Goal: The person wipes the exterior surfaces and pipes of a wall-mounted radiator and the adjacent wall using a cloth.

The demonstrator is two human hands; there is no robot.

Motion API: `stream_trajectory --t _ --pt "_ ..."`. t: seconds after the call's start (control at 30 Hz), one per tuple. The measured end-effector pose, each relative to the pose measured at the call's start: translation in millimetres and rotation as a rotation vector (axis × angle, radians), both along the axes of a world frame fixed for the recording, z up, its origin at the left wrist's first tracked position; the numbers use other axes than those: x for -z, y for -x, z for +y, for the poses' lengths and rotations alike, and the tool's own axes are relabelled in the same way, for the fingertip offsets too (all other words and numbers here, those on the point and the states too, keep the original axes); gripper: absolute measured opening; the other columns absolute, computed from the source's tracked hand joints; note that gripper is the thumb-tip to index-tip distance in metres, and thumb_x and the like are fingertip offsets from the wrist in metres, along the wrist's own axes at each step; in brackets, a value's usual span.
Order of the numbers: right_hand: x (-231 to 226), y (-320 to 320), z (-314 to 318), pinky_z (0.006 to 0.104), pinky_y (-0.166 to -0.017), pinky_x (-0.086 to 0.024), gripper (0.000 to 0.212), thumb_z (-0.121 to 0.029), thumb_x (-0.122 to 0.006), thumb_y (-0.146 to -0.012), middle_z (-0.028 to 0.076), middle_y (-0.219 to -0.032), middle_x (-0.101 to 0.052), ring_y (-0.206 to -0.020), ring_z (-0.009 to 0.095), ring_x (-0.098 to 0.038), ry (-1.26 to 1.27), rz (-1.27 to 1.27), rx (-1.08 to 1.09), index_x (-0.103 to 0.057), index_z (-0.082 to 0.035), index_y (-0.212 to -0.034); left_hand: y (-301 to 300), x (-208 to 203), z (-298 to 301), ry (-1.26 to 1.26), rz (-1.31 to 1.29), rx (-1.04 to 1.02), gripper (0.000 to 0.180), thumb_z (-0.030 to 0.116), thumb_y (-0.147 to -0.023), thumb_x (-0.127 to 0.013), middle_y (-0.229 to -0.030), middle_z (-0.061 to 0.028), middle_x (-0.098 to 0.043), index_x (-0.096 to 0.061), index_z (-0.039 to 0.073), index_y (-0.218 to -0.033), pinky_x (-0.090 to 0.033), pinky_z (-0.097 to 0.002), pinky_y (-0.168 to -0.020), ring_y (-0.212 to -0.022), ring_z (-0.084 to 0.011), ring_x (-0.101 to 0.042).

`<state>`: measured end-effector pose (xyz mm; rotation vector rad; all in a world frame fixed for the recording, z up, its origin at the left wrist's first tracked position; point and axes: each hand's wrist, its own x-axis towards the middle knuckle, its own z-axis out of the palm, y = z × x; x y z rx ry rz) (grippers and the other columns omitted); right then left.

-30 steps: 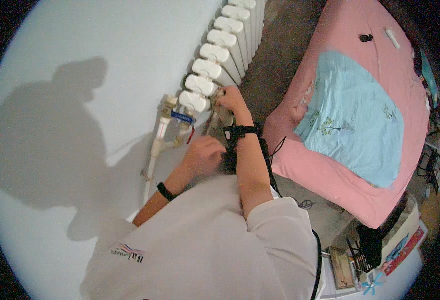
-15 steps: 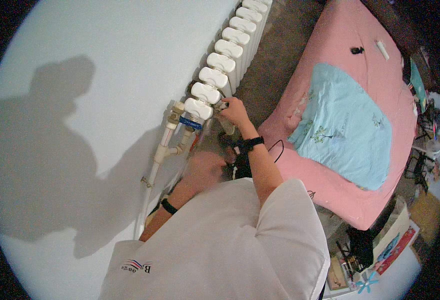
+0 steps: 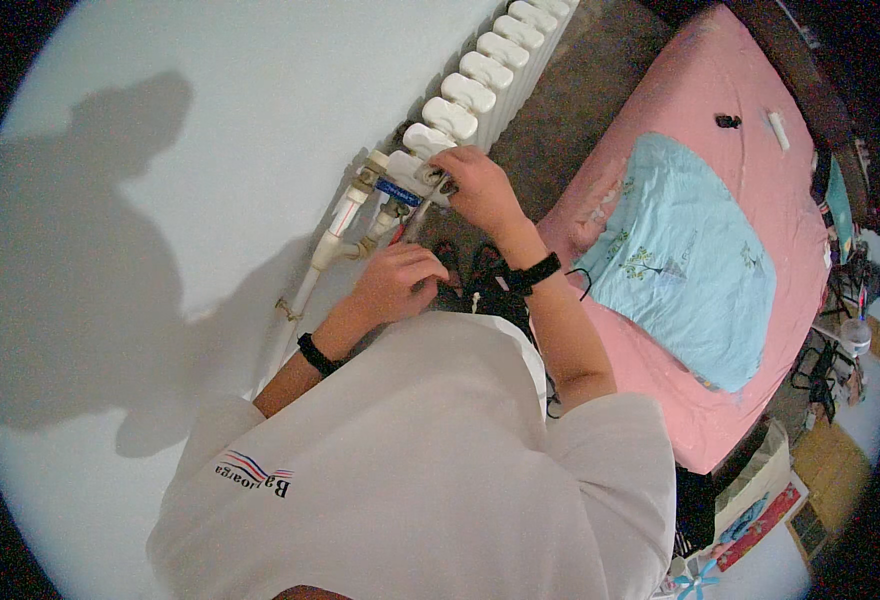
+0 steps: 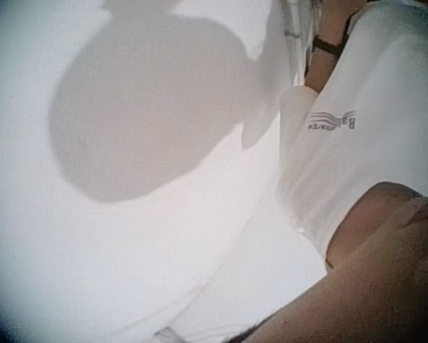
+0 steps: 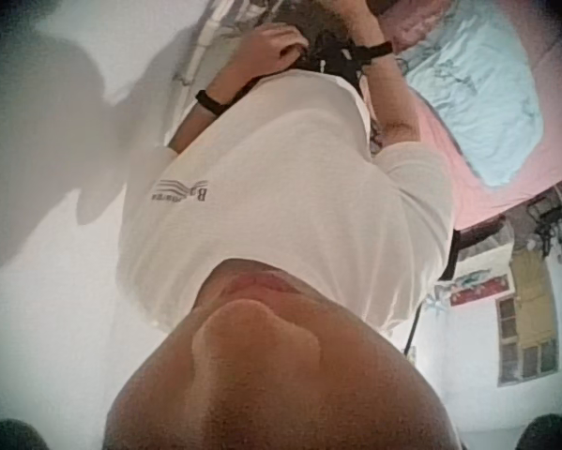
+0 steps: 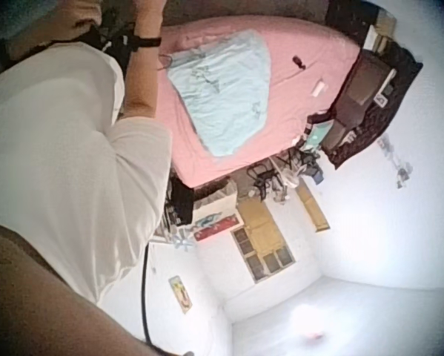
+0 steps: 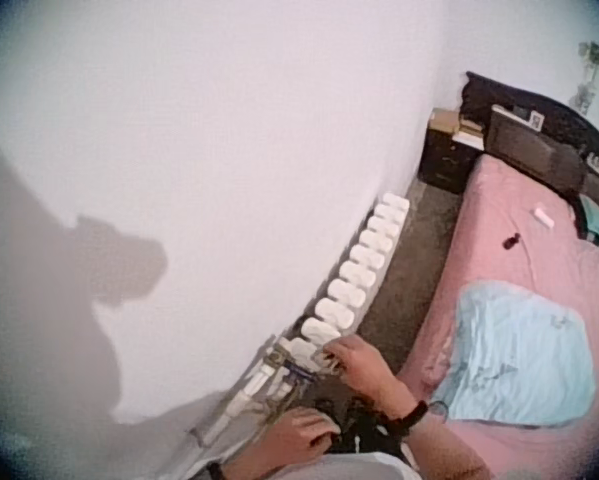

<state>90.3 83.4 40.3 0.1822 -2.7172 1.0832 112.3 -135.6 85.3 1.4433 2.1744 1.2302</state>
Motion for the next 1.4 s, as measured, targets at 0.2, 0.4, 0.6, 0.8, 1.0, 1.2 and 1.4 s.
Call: stream_trajectory --t 0.2,0.4,0.6,0.8,1.0,1.2,1.4 --pt "19.0 -9.4 -8.3 0.0434 -0.101 -0.046 0.046 0.003 -0.064 -0.069 0.003 -0.124 -0.066 -0.121 0.027 -0.058 -0.264 0.176 -0.158 -0.069 -0.012 -0.113 -0.2 1.8 -2.6 -0.047 0.026 -0.008 0.015 -0.003 -0.072 -0.069 -0.085 -0.0075 -0.069 -0.066 0.008 -0.082 -0.055 -0.04 -0.074 -0.082 -0.0291 -0.067" --pt "29.2 5.1 -22.4 0.0401 -0.104 -0.043 0.038 -0.011 -0.061 -0.08 0.0 -0.128 -0.064 -0.124 0.022 -0.056 -0.341 0.256 -0.167 -0.068 -0.016 -0.117 -3.9 7.1 -15.7 0.027 -0.015 -0.034 0.011 0.002 -0.074 -0.068 -0.087 -0.0076 -0.07 -0.067 0.008 -0.082 -0.055 -0.0403 -0.077 -0.084 -0.0294 -0.067" --pt "37.2 43.4 -31.1 0.0396 -0.106 -0.041 0.038 -0.013 -0.062 -0.083 0.0 -0.129 -0.063 -0.127 0.021 -0.053 -0.421 0.251 -0.19 -0.066 -0.017 -0.12 -10.8 23.9 -24.0 0.005 -0.027 -0.065 0.011 0.002 -0.074 -0.067 -0.088 -0.0081 -0.07 -0.068 0.007 -0.084 -0.055 -0.0409 -0.079 -0.085 -0.0296 -0.067" --pt "38.0 52.1 -44.6 0.0466 -0.111 -0.036 0.045 -0.014 -0.063 -0.085 -0.001 -0.138 -0.056 -0.134 0.024 -0.047 -0.528 0.207 -0.115 -0.06 -0.019 -0.13 -19.1 29.1 -29.2 0.028 -0.004 -0.098 0.007 0.006 -0.077 -0.067 -0.087 -0.0099 -0.068 -0.067 0.006 -0.085 -0.054 -0.0408 -0.077 -0.084 -0.0303 -0.066" --pt "36.1 44.0 -38.2 0.0516 -0.116 -0.029 0.057 -0.007 -0.07 -0.079 0.001 -0.142 -0.051 -0.14 0.025 -0.04 -0.55 0.09 -0.066 -0.058 -0.02 -0.133 -31.2 28.3 -24.9 -0.006 0.035 -0.093 0.011 0.004 -0.076 -0.068 -0.09 -0.0096 -0.069 -0.068 0.007 -0.087 -0.054 -0.0424 -0.077 -0.084 -0.0313 -0.066" --pt "28.6 18.5 -22.2 0.0564 -0.118 -0.027 0.049 -0.012 -0.06 -0.09 0.0 -0.151 -0.045 -0.147 0.026 -0.031 -0.659 -0.103 -0.244 -0.057 -0.024 -0.137 -36.6 29.0 -25.3 -0.036 0.028 -0.081 0.012 0.002 -0.075 -0.068 -0.089 -0.0108 -0.069 -0.068 0.006 -0.086 -0.054 -0.041 -0.076 -0.083 -0.031 -0.066" --pt "34.2 -2.9 -16.4 0.0552 -0.118 -0.03 0.041 -0.004 -0.07 -0.077 0.0 -0.157 -0.037 -0.15 0.027 -0.025 -0.548 0.047 -0.299 -0.072 -0.013 -0.116 -36.7 25.4 -25.1 -0.041 0.051 -0.069 0.01 0.001 -0.075 -0.068 -0.087 -0.0116 -0.069 -0.068 0.004 -0.086 -0.054 -0.0415 -0.074 -0.081 -0.0305 -0.067"
